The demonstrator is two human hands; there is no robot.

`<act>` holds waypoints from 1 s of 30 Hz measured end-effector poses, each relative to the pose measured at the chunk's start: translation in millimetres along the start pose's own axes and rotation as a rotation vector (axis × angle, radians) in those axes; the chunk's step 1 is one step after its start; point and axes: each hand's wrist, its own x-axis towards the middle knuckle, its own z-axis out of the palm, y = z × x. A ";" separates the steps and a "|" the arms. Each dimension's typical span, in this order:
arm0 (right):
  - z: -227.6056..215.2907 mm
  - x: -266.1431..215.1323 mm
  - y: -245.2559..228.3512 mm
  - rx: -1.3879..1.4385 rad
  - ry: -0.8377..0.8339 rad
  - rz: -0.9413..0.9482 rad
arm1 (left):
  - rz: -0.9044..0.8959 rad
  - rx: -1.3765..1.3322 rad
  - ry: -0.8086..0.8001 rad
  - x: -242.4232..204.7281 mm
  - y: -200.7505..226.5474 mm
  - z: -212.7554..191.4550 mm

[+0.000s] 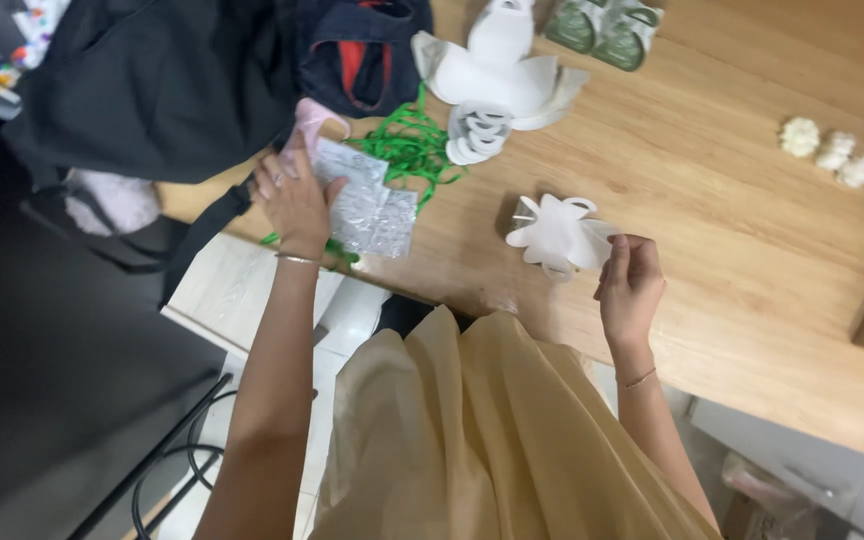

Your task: Packing small flower-shaped candles into decorative gift boxes.

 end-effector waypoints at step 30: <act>96.8 104.2 -57.7 -0.635 0.045 -0.791 | 0.614 -0.724 0.013 36.2 143.8 -14.9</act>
